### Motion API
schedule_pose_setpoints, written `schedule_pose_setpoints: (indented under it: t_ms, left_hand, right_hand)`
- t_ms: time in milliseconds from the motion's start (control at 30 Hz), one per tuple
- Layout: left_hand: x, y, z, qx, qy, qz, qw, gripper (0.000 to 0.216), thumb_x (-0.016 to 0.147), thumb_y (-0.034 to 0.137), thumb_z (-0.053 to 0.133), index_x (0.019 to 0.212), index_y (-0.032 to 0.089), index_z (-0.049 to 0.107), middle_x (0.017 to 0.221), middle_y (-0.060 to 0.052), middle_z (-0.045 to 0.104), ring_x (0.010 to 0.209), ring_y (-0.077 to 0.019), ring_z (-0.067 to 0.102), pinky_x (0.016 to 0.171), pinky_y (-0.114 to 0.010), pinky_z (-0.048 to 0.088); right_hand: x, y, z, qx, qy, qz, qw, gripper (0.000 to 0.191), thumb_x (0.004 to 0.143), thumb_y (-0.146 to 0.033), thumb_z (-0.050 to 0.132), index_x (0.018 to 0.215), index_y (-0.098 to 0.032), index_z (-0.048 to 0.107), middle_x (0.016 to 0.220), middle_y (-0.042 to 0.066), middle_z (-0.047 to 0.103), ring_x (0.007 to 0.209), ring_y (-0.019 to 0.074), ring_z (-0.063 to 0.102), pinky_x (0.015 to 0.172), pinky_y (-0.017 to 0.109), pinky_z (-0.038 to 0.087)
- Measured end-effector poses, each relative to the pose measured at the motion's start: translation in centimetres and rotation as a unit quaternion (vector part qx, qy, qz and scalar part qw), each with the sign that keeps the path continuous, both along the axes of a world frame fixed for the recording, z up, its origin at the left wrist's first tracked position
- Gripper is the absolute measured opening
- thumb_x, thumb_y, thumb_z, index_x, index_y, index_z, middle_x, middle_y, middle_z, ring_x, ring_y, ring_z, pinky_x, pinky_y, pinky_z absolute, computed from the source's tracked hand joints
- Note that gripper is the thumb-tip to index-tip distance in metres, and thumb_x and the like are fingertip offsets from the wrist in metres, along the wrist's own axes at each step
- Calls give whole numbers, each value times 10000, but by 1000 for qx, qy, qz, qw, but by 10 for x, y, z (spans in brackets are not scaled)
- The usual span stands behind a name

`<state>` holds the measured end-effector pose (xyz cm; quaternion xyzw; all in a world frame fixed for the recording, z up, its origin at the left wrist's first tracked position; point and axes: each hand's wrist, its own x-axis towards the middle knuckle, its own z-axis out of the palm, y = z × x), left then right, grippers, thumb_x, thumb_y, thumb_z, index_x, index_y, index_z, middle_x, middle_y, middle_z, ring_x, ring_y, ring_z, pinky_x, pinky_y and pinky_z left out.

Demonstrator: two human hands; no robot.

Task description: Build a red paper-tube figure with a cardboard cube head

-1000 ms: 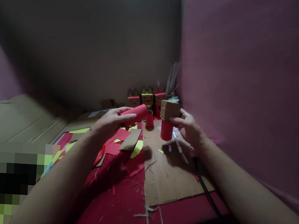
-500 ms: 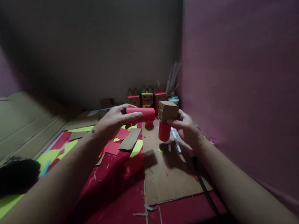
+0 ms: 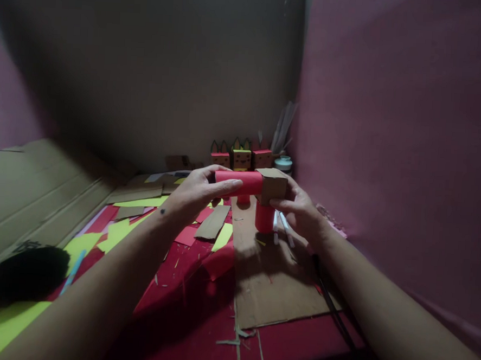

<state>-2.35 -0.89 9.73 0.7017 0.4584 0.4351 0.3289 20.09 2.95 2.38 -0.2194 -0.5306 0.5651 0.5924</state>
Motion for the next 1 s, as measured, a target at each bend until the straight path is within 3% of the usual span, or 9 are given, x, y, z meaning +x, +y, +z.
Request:
schedule_pose_setpoints:
  t_ms: [167, 300, 567, 800, 1000]
  left_hand:
    - [2, -1, 0, 3, 4, 1, 1000, 436, 765, 528, 769, 951, 146, 673, 683, -9, 593, 575, -121, 483, 535, -266, 363]
    - [5, -2, -3, -1, -20, 1, 1000, 508, 795, 510, 753, 1139, 149, 655, 714, -16, 610, 580, -132, 525, 525, -261, 397]
    - [5, -2, -3, -13, -49, -43, 998, 866, 692, 344, 873, 1435, 199, 451, 648, 33, 602, 526, -117, 529, 470, -222, 396]
    - [7, -5, -1, 5, -36, -23, 999, 528, 683, 273, 853, 1137, 176, 602, 700, 17, 617, 544, -94, 521, 479, -212, 408]
    - [9, -6, 1, 1, -39, -16, 999, 500, 694, 255, 836, 1123, 170, 594, 685, 13, 626, 545, -107, 541, 478, -222, 407]
  right_hand:
    - [-1, -2, 2, 6, -6, 1, 1000, 794, 537, -183, 847, 1283, -348, 633, 1246, 15, 680, 1225, 306, 574, 1126, 508, 409]
    - [1, -1, 1, 10, -10, 5, 1000, 838, 535, -179, 854, 1318, -359, 614, 1262, 11, 675, 1238, 296, 572, 1130, 489, 414]
    - [0, -1, 2, 6, 9, 6, 1000, 851, 517, -158, 872, 1305, -366, 625, 1215, -5, 701, 1195, 281, 600, 1113, 475, 436]
    - [0, -3, 4, 10, 1, 4, 1000, 834, 527, -154, 845, 1306, -360, 627, 1247, 4, 695, 1224, 292, 584, 1113, 488, 427]
    - [1, -2, 3, 16, 0, 0, 1000, 824, 529, -169, 849, 1298, -365, 629, 1249, -4, 693, 1234, 295, 577, 1123, 497, 419]
